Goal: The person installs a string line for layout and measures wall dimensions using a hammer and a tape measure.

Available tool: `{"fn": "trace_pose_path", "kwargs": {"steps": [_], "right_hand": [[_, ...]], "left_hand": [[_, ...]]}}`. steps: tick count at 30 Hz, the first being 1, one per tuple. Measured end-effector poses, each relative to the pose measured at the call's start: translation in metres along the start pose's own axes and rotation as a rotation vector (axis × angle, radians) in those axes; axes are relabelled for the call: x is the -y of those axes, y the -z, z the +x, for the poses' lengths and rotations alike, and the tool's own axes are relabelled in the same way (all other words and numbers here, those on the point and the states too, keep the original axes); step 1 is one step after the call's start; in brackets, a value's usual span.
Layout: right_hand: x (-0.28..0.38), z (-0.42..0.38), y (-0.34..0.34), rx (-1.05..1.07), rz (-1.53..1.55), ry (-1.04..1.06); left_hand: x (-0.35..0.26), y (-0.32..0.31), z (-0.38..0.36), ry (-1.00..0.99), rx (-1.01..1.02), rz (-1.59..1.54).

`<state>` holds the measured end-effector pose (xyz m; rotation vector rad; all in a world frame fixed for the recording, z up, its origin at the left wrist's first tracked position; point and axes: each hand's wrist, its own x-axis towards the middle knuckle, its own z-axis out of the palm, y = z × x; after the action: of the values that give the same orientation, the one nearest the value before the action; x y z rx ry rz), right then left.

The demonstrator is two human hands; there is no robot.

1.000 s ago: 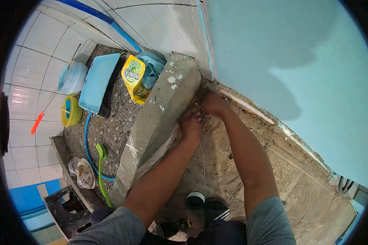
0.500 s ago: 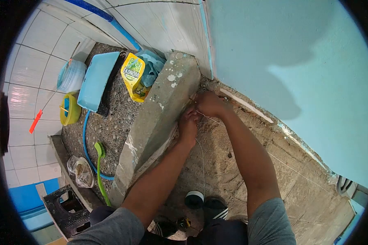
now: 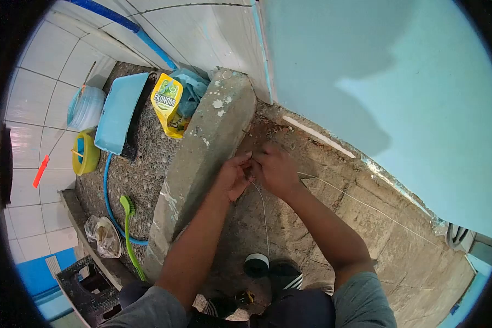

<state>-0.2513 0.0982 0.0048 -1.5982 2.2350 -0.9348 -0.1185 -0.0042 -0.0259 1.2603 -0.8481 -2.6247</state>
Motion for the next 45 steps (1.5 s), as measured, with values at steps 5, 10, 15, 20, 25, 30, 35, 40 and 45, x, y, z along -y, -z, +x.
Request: {"fn": "trace_pose_path", "kwargs": {"steps": [5, 10, 15, 20, 25, 30, 35, 40, 45], "right_hand": [[-0.018, -0.05, 0.032, -0.171, 0.064, -0.118], [-0.066, -0.096, 0.032, -0.097, -0.257, -0.214], [-0.057, -0.101, 0.03, -0.039, -0.012, -0.243], [-0.012, -0.073, 0.053, 0.447, -0.03, -0.205], [0.022, -0.059, 0.057, 0.48, 0.154, -0.129], [0.009, -0.038, 0.072, 0.384, 0.258, -0.293], [-0.036, -0.016, 0.091, 0.416, 0.322, -0.273], [-0.053, 0.016, 0.06, 0.397, 0.25, -0.178], [-0.047, 0.038, 0.018, 0.156, 0.02, -0.111]], "left_hand": [[0.008, -0.016, -0.017, -0.099, -0.184, 0.169], [0.027, -0.003, -0.027, -0.389, -0.315, 0.251], [0.044, 0.037, -0.034, -0.287, -0.537, 0.89], [0.031, -0.005, -0.085, -0.655, -0.367, 1.561], [0.013, -0.049, -0.077, -0.26, 0.14, 0.79], [-0.004, -0.061, -0.072, 0.18, 0.233, 0.517], [-0.005, -0.015, -0.034, -0.13, 0.17, 0.816], [0.009, -0.001, 0.017, -0.466, -0.322, 0.775], [0.02, -0.023, 0.044, -0.674, -0.588, 0.794]]}}
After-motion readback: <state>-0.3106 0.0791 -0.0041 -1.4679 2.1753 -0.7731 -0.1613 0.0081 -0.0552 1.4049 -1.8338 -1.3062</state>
